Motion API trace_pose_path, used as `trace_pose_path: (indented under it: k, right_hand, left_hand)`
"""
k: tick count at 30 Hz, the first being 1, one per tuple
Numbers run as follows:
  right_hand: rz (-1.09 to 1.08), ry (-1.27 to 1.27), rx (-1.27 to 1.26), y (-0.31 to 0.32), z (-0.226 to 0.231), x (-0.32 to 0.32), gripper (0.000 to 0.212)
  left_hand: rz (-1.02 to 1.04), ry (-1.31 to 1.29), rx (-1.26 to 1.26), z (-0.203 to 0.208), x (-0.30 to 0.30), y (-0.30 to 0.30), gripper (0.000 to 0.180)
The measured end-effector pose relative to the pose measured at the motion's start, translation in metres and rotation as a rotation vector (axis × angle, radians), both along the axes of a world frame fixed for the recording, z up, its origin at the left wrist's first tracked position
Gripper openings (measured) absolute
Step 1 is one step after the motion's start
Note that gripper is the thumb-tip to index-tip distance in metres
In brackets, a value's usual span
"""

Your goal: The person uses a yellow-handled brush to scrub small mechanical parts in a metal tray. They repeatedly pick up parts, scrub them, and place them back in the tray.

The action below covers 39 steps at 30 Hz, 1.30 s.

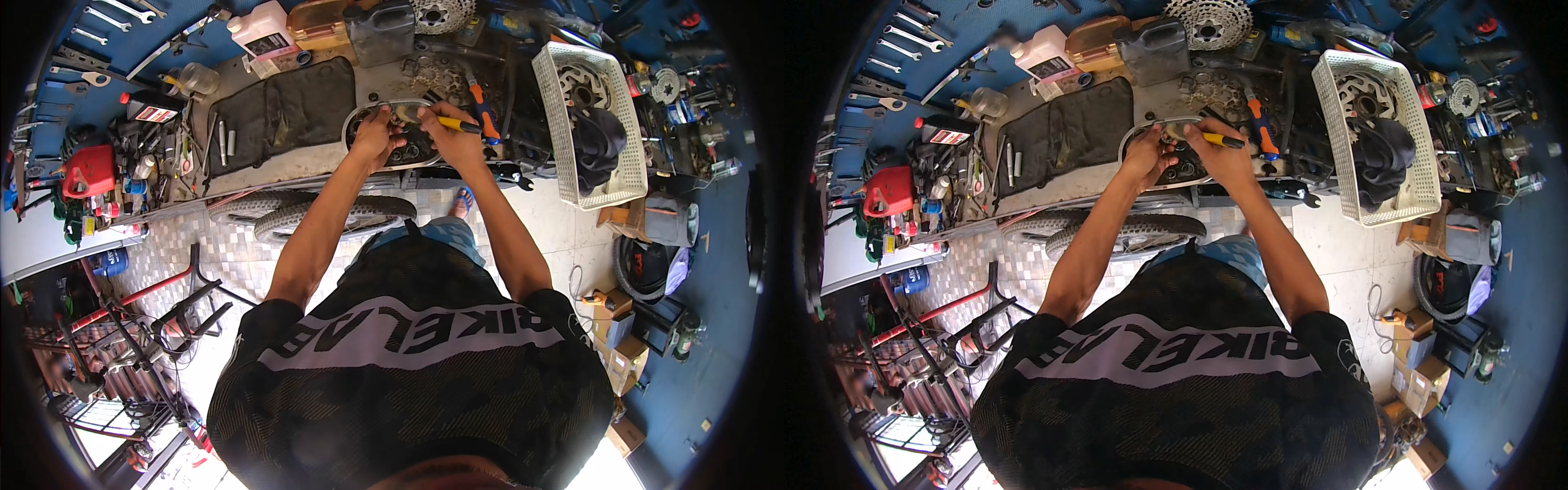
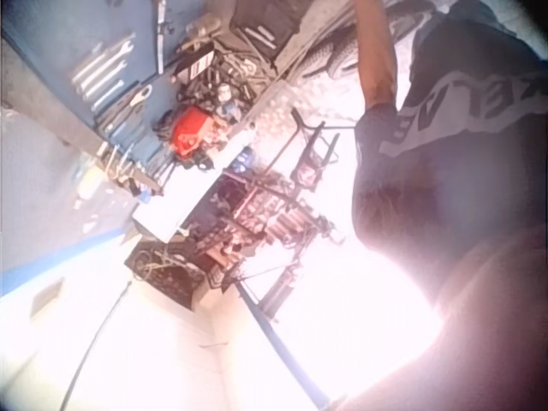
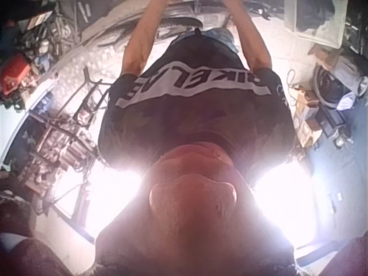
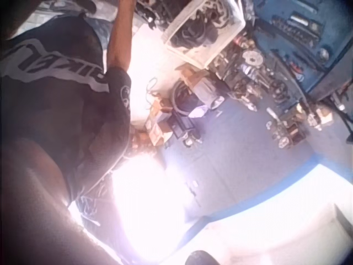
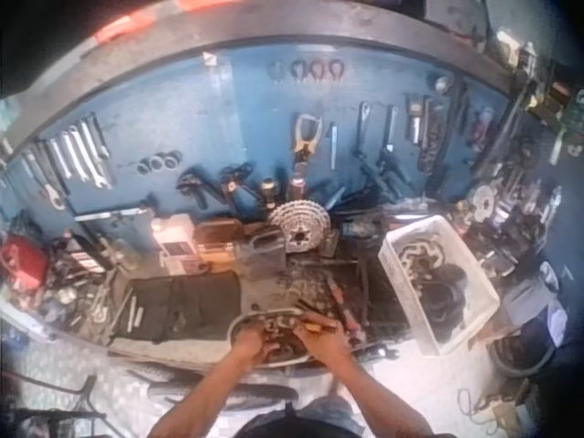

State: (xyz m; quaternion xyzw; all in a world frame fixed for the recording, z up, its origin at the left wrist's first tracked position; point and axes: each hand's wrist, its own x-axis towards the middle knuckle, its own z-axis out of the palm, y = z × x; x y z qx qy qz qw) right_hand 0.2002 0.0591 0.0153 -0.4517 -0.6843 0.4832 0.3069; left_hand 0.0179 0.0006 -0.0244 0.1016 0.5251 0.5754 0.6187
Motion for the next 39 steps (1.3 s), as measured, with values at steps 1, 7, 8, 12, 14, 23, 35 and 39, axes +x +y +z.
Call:
trace_pose_path:
  k: [1,7,8,12,14,23,35,39]
  right_hand:
    - [0.001,0.089,-0.085,-0.004,0.006,-0.006,0.037]
    - [-0.022,0.002,-0.113,0.003,0.003,0.010,0.034]
    - [0.018,0.024,-0.024,-0.002,0.004,0.009,0.036]
    - [0.052,-0.035,0.085,-0.007,0.006,0.003,0.039]
    - [0.018,-0.191,0.090,-0.009,0.020,0.004,0.032]
    - [-0.048,0.175,-0.086,-0.015,0.009,-0.012,0.033]
    - [-0.022,0.135,-0.106,-0.018,-0.020,-0.005,0.034]
    - [-0.090,0.251,-0.197,-0.026,0.004,-0.013,0.034]
  left_hand:
    - [0.006,0.012,0.030,0.005,0.003,0.002,0.030]
    - [0.053,-0.001,0.045,0.002,-0.007,0.000,0.031]
    - [0.062,-0.039,0.058,0.005,-0.005,0.000,0.030]
    - [0.137,-0.106,0.088,0.013,-0.002,0.007,0.027]
    - [0.174,-0.104,0.085,0.004,-0.006,0.002,0.026]
    - [0.274,-0.016,0.161,-0.004,-0.003,0.007,0.024]
    - [0.239,-0.023,0.224,0.002,-0.006,0.011,0.020]
    - [0.243,-0.029,0.174,0.003,-0.001,0.007,0.020]
